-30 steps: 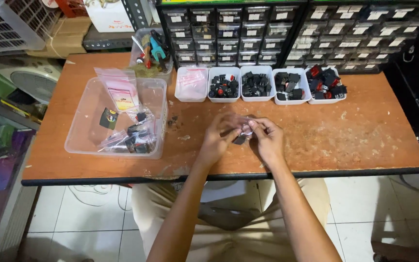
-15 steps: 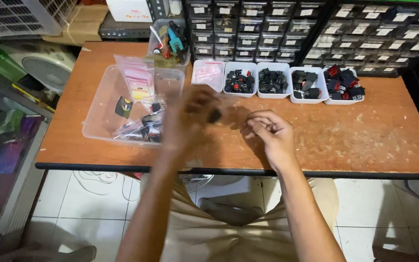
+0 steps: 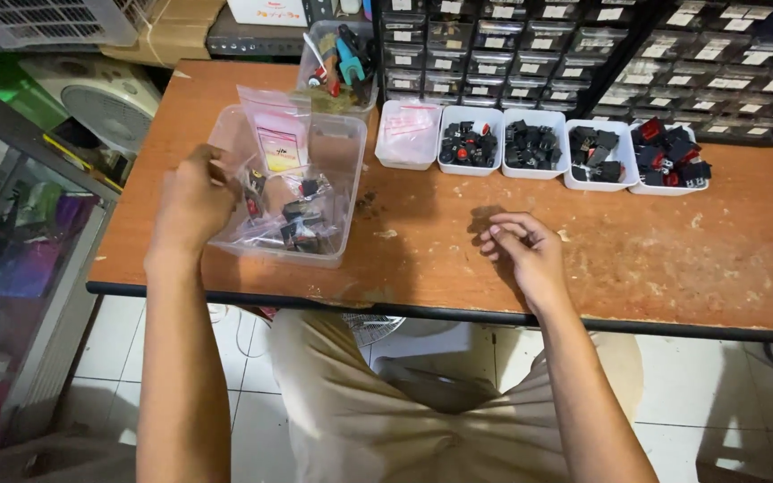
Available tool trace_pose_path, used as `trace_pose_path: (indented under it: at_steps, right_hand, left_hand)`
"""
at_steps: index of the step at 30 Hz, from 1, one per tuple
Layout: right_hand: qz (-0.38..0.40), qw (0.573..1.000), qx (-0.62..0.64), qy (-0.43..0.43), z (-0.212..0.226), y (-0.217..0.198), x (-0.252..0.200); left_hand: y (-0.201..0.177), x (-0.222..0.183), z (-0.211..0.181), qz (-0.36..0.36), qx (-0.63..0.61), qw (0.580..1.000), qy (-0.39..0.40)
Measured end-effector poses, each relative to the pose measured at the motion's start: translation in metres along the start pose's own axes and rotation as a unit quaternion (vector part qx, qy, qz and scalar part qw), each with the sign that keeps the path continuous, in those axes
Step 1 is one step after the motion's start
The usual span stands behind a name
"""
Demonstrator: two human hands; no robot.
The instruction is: Sorting and packing mechanical keyboard switches into small plastic bags at a repair bench.
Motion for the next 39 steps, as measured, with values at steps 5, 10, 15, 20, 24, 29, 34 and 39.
trace_pose_path:
  at_steps: [5,10,15,20,24,29,34,39]
  right_hand:
    - [-0.002,1.0,-0.011,-0.005,0.008,0.0,0.002]
    - [-0.001,0.999,-0.035,-0.026,0.009,-0.01,0.03]
    - [-0.002,0.953,-0.269,-0.143,0.028,0.031,0.069]
    - [0.085,0.823,-0.472,-0.303,0.007,0.101,0.121]
    - [0.179,0.729,-0.596,-0.286,-0.007,0.121,0.129]
    - [0.23,0.713,-0.606,-0.268,-0.017,0.115,0.13]
    - [0.193,0.789,-0.516,-0.273,-0.033,0.098,0.144]
    - [0.154,0.913,-0.29,-0.242,0.022,0.109,0.118]
  left_hand:
    - [-0.022,-0.027,-0.044,-0.046,0.175,0.983,0.042]
    - [-0.013,-0.046,-0.091,0.008,0.197,0.975,0.104]
    - [0.004,-0.053,-0.159,-0.033,0.237,0.945,0.224]
    - [0.048,-0.038,-0.218,-0.082,0.174,0.937,0.291]
    - [0.072,-0.017,-0.223,-0.035,0.233,0.914,0.331]
    - [0.126,0.023,-0.212,-0.007,0.26,0.916,0.304]
    - [0.104,0.008,-0.218,-0.017,0.262,0.905,0.334]
    - [0.101,0.011,-0.213,-0.082,0.212,0.91,0.348]
Point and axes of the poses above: each hand's wrist, its own x-axis towards the middle knuckle, its own y-axis out of the palm, z = x × y, the point moved 4 cm from there along x, towards the middle knuckle, and after that the axes turned 14 degrees about x, right-handed, at the moved point
